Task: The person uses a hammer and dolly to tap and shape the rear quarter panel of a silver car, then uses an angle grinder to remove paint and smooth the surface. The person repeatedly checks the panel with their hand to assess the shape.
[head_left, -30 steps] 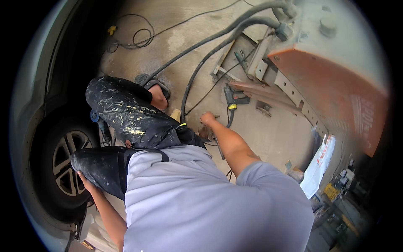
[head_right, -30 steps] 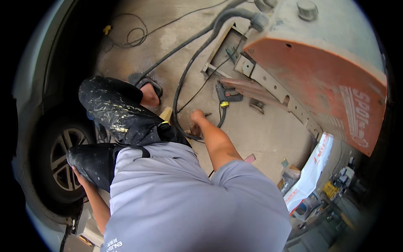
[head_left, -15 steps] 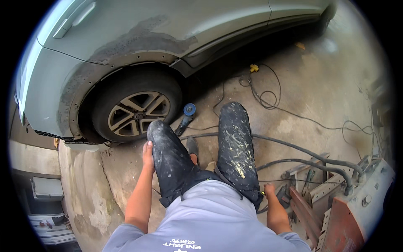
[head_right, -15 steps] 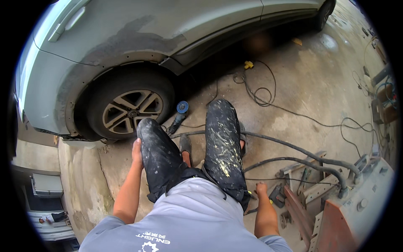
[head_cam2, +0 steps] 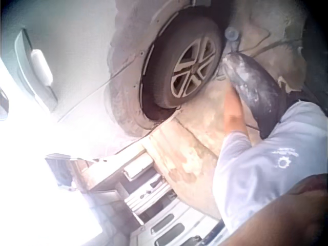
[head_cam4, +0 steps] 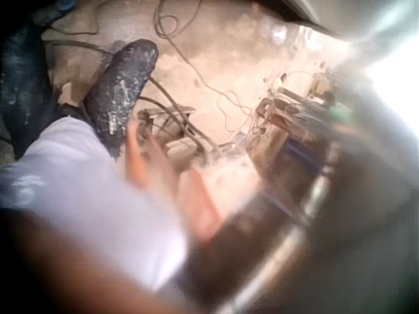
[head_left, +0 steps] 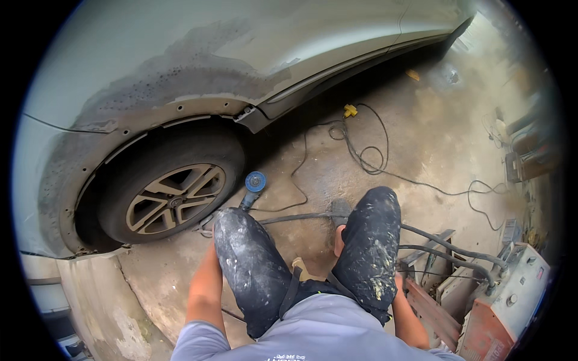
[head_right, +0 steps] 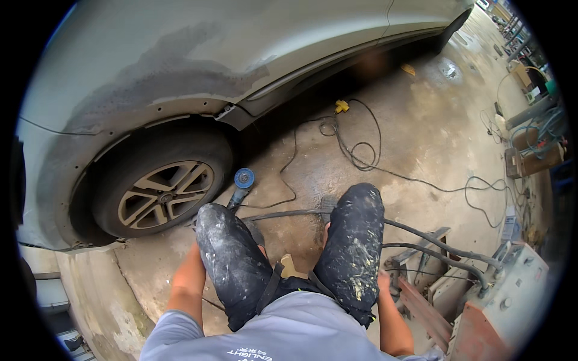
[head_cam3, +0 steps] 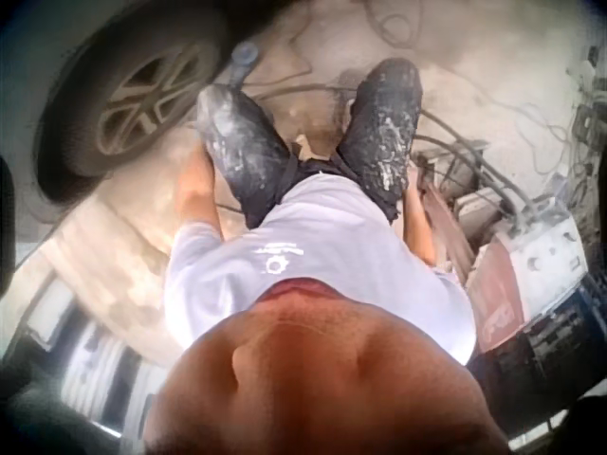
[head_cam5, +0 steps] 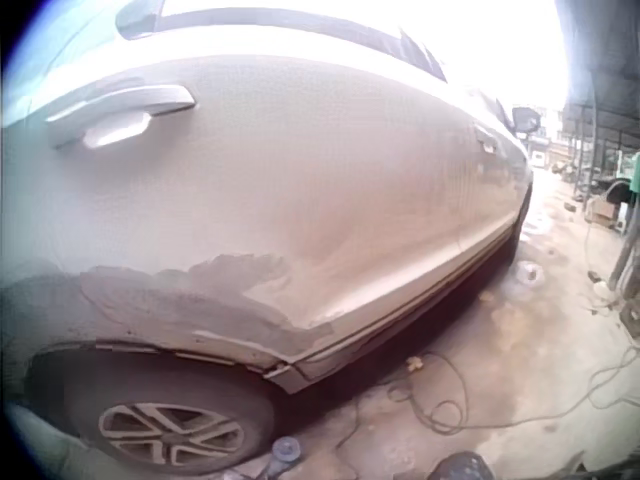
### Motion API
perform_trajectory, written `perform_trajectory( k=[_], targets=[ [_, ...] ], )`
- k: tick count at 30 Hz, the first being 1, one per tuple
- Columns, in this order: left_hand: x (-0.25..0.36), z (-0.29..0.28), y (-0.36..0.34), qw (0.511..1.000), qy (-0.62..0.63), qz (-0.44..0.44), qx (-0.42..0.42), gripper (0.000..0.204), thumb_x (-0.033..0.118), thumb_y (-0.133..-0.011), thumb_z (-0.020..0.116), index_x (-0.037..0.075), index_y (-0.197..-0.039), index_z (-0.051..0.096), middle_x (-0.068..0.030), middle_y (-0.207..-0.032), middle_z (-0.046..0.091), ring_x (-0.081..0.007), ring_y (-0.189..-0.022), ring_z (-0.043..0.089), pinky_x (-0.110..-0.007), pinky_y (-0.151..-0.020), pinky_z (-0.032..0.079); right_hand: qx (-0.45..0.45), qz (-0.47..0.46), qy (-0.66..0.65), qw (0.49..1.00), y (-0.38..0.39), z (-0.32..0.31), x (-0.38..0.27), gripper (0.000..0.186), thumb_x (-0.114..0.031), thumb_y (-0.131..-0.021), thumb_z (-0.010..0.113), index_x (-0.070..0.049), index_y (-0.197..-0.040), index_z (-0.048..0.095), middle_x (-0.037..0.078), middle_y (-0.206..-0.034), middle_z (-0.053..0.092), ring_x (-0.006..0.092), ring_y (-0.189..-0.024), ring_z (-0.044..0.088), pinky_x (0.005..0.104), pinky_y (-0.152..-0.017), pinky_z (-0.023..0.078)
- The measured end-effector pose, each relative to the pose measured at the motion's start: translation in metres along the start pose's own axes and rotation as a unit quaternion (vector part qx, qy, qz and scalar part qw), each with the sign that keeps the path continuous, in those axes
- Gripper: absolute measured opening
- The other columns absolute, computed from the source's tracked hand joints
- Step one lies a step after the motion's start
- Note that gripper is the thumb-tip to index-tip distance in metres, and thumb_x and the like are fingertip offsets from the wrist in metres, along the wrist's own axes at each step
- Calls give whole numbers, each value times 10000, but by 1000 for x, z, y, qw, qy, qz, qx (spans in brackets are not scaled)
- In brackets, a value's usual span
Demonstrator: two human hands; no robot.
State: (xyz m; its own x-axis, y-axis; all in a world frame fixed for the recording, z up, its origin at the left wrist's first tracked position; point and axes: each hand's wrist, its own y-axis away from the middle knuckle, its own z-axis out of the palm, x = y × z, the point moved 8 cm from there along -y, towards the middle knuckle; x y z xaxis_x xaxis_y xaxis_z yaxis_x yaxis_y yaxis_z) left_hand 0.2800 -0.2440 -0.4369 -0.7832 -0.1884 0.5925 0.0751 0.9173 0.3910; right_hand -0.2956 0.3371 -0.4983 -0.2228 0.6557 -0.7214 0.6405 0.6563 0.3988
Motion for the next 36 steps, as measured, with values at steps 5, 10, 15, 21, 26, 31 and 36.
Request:
perform_trajectory(
  k=[5,10,15,21,26,31,36],
  targets=[
    [11,46,-71,993,-119,11,-23,506,390,-965,711,-31,-1240,651,-266,-1247,659,-430,-1221,611,-496,-1056,480,212,28,-307,927,1,-81,-310,307,-347,-1091,572,-59,-1066,674,13,-839,623,140,-737,574,326,-694,468],
    [-33,103,-151,988,-139,-57,-27,606,465,-938,711,-30,-1280,645,-254,-1309,676,-433,-1249,634,-508,-1067,493,282,-139,351,882,-10,-40,-440,482,-217,-996,677,122,-1324,578,299,-1257,622,464,-1171,590,485,-1048,459],
    [-74,142,-188,973,-175,-105,-107,587,402,-877,781,0,-1285,653,-223,-1345,658,-411,-1256,645,-512,-1047,529,316,-116,284,898,-5,-46,-434,460,-207,-990,675,124,-1299,591,286,-1189,640,448,-1120,615,480,-1019,475],
    [-97,152,-202,969,-217,-83,-86,675,245,-730,880,73,-1336,639,-186,-1341,678,-381,-1240,666,-495,-1043,550,304,-72,286,906,-8,-44,-440,449,-186,-980,689,129,-1290,611,279,-1210,662,410,-1145,636,449,-1045,478],
    [-66,161,-173,979,-138,-37,-146,699,255,-653,913,75,-1292,692,-200,-1177,754,-367,-1141,717,-471,-987,561,324,-119,287,894,-1,-51,-460,364,-194,-911,729,77,-1136,639,257,-992,632,437,-949,596,489,-869,492],
    [-11,145,-117,977,-15,108,-184,630,223,-661,886,60,-1242,706,-173,-1102,748,-316,-1060,717,-431,-946,554,296,-149,268,905,-4,-48,-481,318,-195,-856,756,24,-1059,647,207,-938,623,420,-921,569,504,-838,465],
    [123,61,-51,945,134,238,-179,570,195,-668,857,45,-1198,708,-149,-1054,732,-273,-998,700,-401,-929,543,277,-224,233,905,-7,-31,-495,335,-259,-862,766,-8,-1067,680,177,-955,650,401,-945,592,511,-876,463]
  ],
)
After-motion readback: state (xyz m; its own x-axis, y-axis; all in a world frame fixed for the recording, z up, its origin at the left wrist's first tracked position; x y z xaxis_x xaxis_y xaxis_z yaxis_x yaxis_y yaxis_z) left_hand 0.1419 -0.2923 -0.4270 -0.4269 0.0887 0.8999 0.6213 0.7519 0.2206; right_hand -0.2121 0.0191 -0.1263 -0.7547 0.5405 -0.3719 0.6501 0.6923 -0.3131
